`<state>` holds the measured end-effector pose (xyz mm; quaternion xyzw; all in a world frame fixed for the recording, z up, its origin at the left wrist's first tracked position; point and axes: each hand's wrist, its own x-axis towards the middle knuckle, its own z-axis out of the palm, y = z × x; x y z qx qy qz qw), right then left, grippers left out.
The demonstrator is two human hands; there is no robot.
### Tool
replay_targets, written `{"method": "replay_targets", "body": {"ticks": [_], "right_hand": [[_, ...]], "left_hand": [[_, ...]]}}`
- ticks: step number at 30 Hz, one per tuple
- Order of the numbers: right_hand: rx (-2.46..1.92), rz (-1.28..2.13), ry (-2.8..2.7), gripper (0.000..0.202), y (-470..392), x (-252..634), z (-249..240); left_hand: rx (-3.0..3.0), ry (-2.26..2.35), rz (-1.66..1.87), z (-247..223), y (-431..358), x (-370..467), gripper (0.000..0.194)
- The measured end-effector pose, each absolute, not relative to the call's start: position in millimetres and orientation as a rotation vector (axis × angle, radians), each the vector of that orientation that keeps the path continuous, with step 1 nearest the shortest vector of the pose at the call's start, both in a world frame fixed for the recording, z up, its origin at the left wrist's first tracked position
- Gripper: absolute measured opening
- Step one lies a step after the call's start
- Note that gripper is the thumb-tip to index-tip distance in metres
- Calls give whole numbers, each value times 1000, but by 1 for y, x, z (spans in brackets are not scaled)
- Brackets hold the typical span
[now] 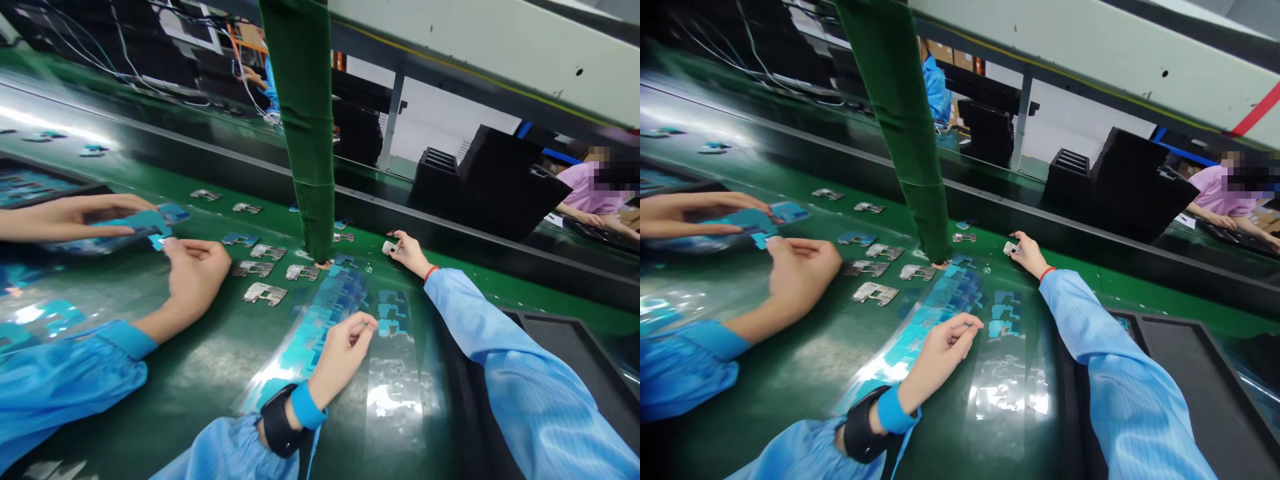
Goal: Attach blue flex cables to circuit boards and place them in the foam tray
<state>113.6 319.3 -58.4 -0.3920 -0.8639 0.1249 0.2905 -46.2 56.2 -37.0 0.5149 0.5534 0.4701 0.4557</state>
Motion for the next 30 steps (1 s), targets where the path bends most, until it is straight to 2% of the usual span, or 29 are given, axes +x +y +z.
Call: {"method": "replay_targets", "body": {"ticks": [7,12,14,20,23,25,27,30], "right_hand": [[-958,109,-2484,55,268,159,12],[-753,128,-2530,52,161,170,21],[-654,215,-2545,50,124,170,17],[-680,600,-2401,51,74,176,12],[-885,774,-1975,30,64,177,18],[-1018,945,-1723,17,60,176,23],[-1109,1145,-1581,18,60,174,24],[-1128,1252,-1489,22,63,172,20]], "left_hand": [[1170,1274,1193,-33,61,-48,23],[1055,1148,1187,-25,56,-42,57],[1017,1094,1141,-25,51,-37,61],[953,1035,985,-30,39,-25,44],[918,1081,1002,-30,38,-25,41],[882,1102,1024,-30,39,-27,48],[835,1118,1057,-29,40,-29,55],[774,1125,1098,-29,40,-31,50]]}}
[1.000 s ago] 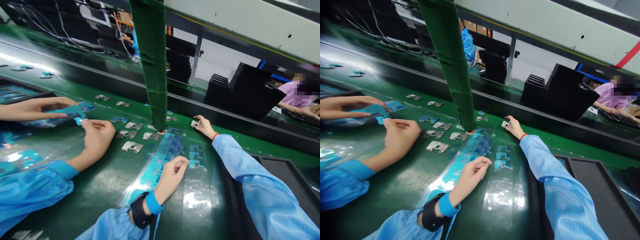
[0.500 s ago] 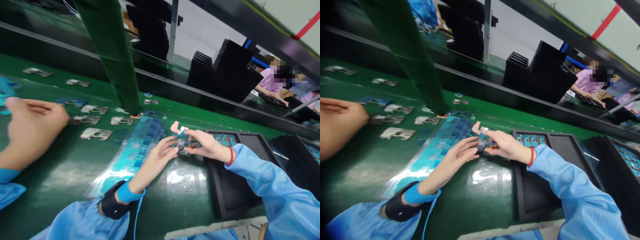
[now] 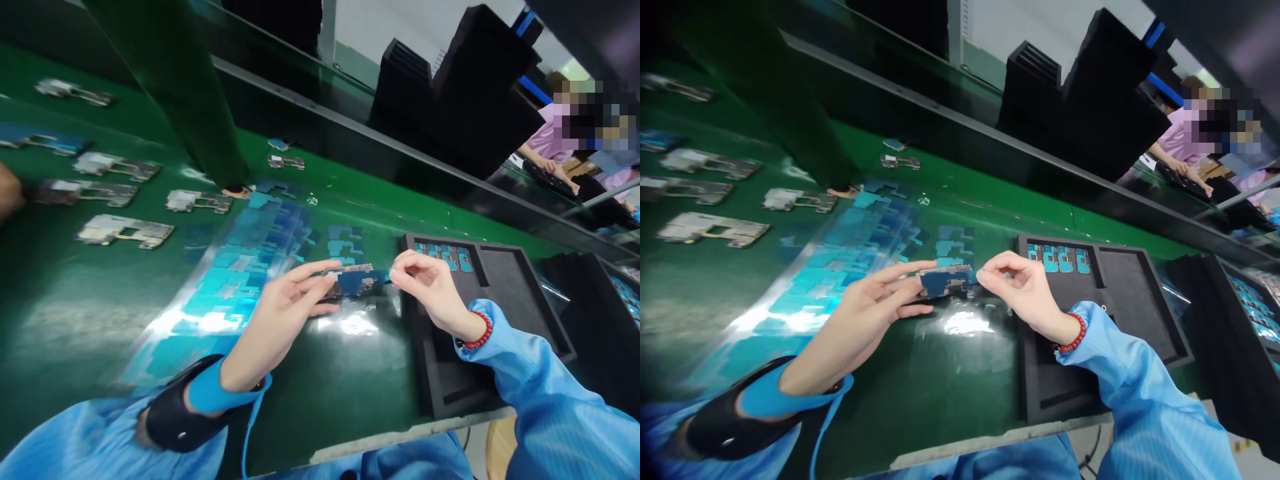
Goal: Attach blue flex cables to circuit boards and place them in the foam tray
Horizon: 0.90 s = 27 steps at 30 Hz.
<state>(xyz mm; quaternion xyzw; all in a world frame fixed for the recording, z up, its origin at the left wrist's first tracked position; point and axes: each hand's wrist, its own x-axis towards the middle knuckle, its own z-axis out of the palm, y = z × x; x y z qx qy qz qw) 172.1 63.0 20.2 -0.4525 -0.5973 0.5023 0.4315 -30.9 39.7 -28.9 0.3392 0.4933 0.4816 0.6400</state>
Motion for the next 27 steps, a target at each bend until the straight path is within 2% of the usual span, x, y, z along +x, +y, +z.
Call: {"method": "replay_targets", "body": {"ticks": [5,13,17,21,27], "right_hand": [[-1172,1380,-1358,20,67,171,5],[-1264,1549,-1292,17,67,170,-3],[-1263,1506,-1319,12,68,170,-4],[-1295,1435,-1352,16,69,170,-6],[-1256,1414,-1393,12,70,171,-5]], "left_hand": [[696,1069,1068,-29,38,-32,35],[585,952,1101,-20,33,-33,21],[649,1086,1085,-16,30,-32,28],[736,1163,1019,-18,28,-32,40],[742,1172,976,-20,26,-33,42]]}}
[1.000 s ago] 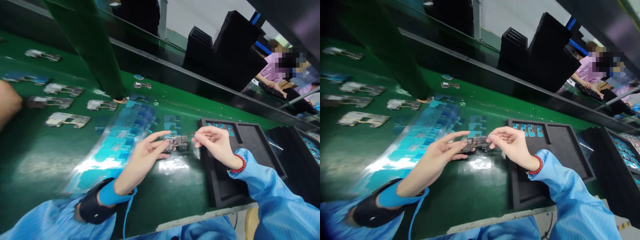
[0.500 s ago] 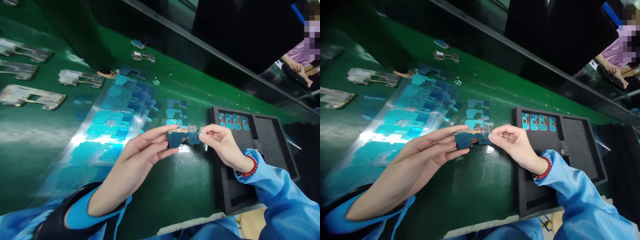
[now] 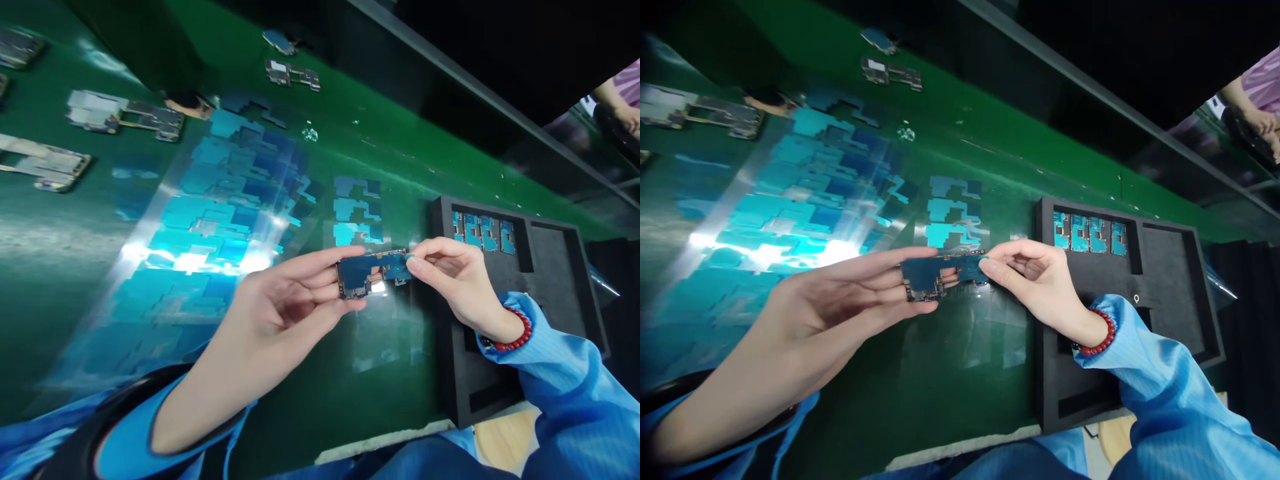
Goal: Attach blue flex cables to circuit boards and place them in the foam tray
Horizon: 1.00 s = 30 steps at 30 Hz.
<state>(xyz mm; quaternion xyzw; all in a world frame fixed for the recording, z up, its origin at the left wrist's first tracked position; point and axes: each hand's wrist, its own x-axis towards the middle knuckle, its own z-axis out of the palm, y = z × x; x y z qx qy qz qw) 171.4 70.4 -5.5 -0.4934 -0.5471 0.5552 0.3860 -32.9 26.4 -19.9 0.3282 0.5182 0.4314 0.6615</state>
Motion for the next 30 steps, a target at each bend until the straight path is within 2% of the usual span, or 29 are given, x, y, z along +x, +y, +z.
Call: {"method": "replay_targets", "body": {"ticks": [30], "right_hand": [[-1249,1416,-1413,7,69,170,-2]], "left_hand": [[912,1149,992,-30,27,-35,41]]}}
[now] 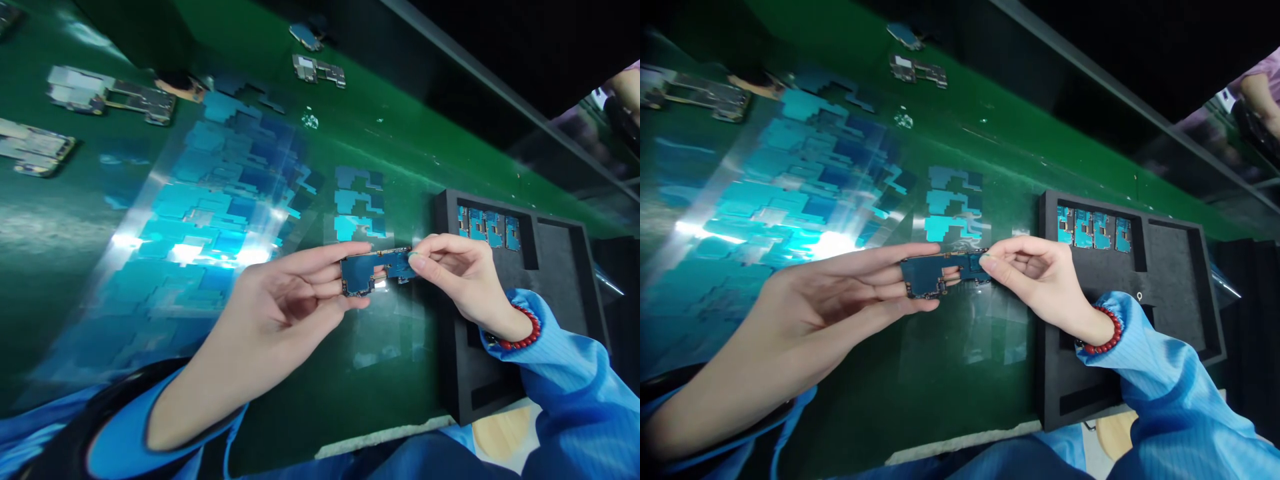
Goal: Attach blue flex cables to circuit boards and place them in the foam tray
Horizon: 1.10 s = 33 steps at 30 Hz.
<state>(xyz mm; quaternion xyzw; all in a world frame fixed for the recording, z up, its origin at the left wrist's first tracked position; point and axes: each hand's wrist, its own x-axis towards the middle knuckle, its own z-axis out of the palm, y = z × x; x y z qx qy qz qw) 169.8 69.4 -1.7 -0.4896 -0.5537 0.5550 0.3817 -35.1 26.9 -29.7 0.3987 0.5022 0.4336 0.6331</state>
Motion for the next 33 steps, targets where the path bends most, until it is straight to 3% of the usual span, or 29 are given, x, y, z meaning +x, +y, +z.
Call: {"method": "replay_targets", "body": {"ticks": [10,33], "right_hand": [[-1187,1443,-1402,5,70,170,-4],[-1183,1416,-1390,7,69,168,-6]], "left_hand": [[806,1193,977,-10,28,-29,37],[942,1161,1020,-21,29,-33,36]]}}
